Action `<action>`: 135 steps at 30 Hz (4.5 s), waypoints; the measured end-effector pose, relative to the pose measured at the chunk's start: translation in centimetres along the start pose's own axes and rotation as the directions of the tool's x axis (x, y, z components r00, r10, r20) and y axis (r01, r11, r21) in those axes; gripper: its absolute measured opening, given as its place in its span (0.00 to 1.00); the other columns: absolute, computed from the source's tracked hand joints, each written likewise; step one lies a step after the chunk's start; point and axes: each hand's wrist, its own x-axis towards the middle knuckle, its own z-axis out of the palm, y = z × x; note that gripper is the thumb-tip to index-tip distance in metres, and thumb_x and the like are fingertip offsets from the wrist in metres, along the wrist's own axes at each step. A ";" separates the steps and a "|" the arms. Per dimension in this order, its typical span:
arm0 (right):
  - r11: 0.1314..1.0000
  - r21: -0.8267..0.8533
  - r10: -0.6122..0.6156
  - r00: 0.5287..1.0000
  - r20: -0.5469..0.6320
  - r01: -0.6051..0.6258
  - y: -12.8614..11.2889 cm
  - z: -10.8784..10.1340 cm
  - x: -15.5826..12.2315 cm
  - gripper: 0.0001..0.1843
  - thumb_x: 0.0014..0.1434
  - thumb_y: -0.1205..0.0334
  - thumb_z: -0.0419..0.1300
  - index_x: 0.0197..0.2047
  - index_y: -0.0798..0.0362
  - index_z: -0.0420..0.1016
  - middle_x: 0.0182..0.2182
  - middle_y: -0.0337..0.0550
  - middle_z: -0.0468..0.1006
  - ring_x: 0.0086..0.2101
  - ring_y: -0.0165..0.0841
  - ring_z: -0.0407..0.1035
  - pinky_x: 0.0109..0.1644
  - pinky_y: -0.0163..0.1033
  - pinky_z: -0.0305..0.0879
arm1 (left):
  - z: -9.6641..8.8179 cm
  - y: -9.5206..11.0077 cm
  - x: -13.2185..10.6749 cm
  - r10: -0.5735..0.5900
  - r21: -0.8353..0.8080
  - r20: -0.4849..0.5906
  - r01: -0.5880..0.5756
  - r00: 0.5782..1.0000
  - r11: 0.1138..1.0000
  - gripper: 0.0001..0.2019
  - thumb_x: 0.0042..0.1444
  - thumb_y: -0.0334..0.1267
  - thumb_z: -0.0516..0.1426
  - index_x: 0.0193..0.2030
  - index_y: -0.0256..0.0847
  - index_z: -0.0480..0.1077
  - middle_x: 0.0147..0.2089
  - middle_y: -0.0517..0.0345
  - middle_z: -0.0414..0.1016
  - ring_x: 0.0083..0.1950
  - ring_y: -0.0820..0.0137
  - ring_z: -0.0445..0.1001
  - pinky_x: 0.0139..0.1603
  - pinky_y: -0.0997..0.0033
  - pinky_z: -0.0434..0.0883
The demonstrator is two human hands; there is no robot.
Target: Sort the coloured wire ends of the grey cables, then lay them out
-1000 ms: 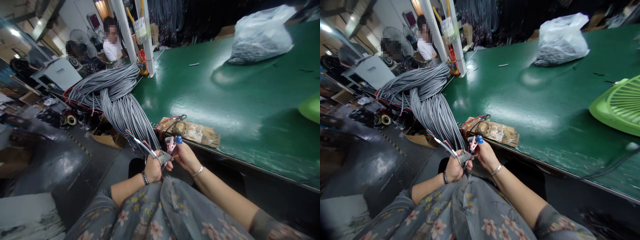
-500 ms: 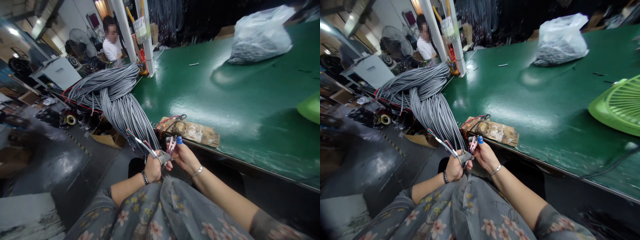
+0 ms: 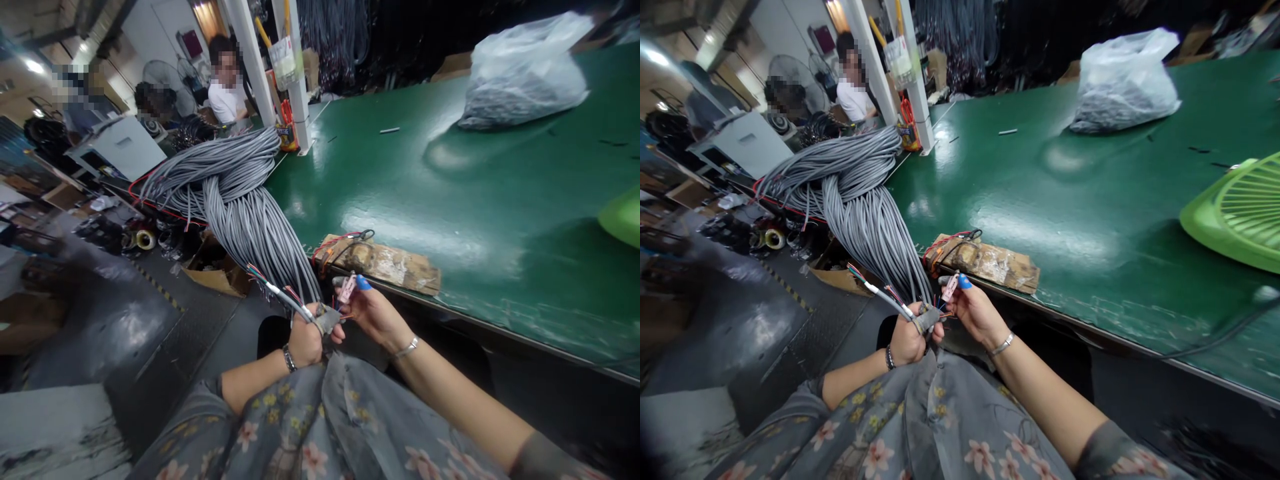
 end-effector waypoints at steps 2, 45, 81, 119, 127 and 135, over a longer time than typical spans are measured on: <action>0.999 -0.025 -0.020 1.000 -0.022 0.020 -0.1 0.0 0.0 0.23 0.44 0.40 0.67 0.31 0.53 0.76 0.24 0.39 0.74 0.22 0.27 0.62 0.25 0.34 0.61 | 0.3 0.1 0.1 0.010 -0.023 -0.031 -0.010 0.999 1.000 0.20 0.35 0.52 0.66 0.21 0.37 0.67 0.15 0.60 0.68 0.15 0.77 0.63 0.17 0.77 0.62; 0.960 -0.200 0.229 0.959 0.165 -0.195 -1.1 -1.6 -2.2 0.19 0.42 0.47 0.70 0.26 0.55 0.75 0.21 0.38 0.70 0.22 0.27 0.62 0.25 0.33 0.62 | -0.8 -0.5 -0.1 0.031 0.137 0.085 -0.042 0.996 0.990 0.21 0.42 0.55 0.63 0.20 0.37 0.68 0.18 0.56 0.71 0.17 0.75 0.67 0.20 0.76 0.66; 0.924 -0.381 0.025 0.993 0.117 0.022 0.7 1.2 -3.2 0.22 0.45 0.45 0.67 0.24 0.51 0.63 0.13 0.33 0.67 0.16 0.29 0.62 0.23 0.36 0.59 | -2.3 0.3 0.2 -0.067 0.383 0.326 -0.067 0.943 0.921 0.23 0.40 0.58 0.63 0.20 0.35 0.72 0.21 0.52 0.74 0.23 0.70 0.72 0.29 0.71 0.71; 0.979 -0.204 0.036 0.998 0.055 -0.024 -0.7 -0.5 -0.4 0.26 0.42 0.37 0.67 0.29 0.53 0.73 0.21 0.38 0.70 0.21 0.26 0.57 0.23 0.33 0.55 | -0.7 0.8 1.2 -0.152 -0.020 0.284 0.165 0.947 0.986 0.18 0.36 0.49 0.65 0.20 0.34 0.70 0.12 0.58 0.66 0.11 0.78 0.60 0.13 0.79 0.54; 0.897 -0.397 -0.263 0.957 -0.122 0.196 0.3 0.1 -0.1 0.31 0.41 0.27 0.58 0.22 0.50 0.71 0.18 0.38 0.67 0.22 0.31 0.57 0.27 0.38 0.57 | -0.7 0.9 1.7 -0.222 0.039 0.247 0.220 0.943 0.975 0.18 0.32 0.49 0.65 0.19 0.35 0.70 0.11 0.59 0.65 0.11 0.77 0.59 0.13 0.77 0.54; 0.998 -0.034 -0.050 0.987 -0.156 0.045 0.4 0.8 0.5 0.26 0.35 0.39 0.71 0.28 0.53 0.77 0.23 0.40 0.73 0.25 0.30 0.62 0.31 0.36 0.60 | -0.4 0.9 1.7 -0.219 0.081 0.258 0.205 0.941 0.975 0.17 0.33 0.48 0.65 0.18 0.34 0.70 0.11 0.58 0.64 0.12 0.77 0.59 0.13 0.77 0.54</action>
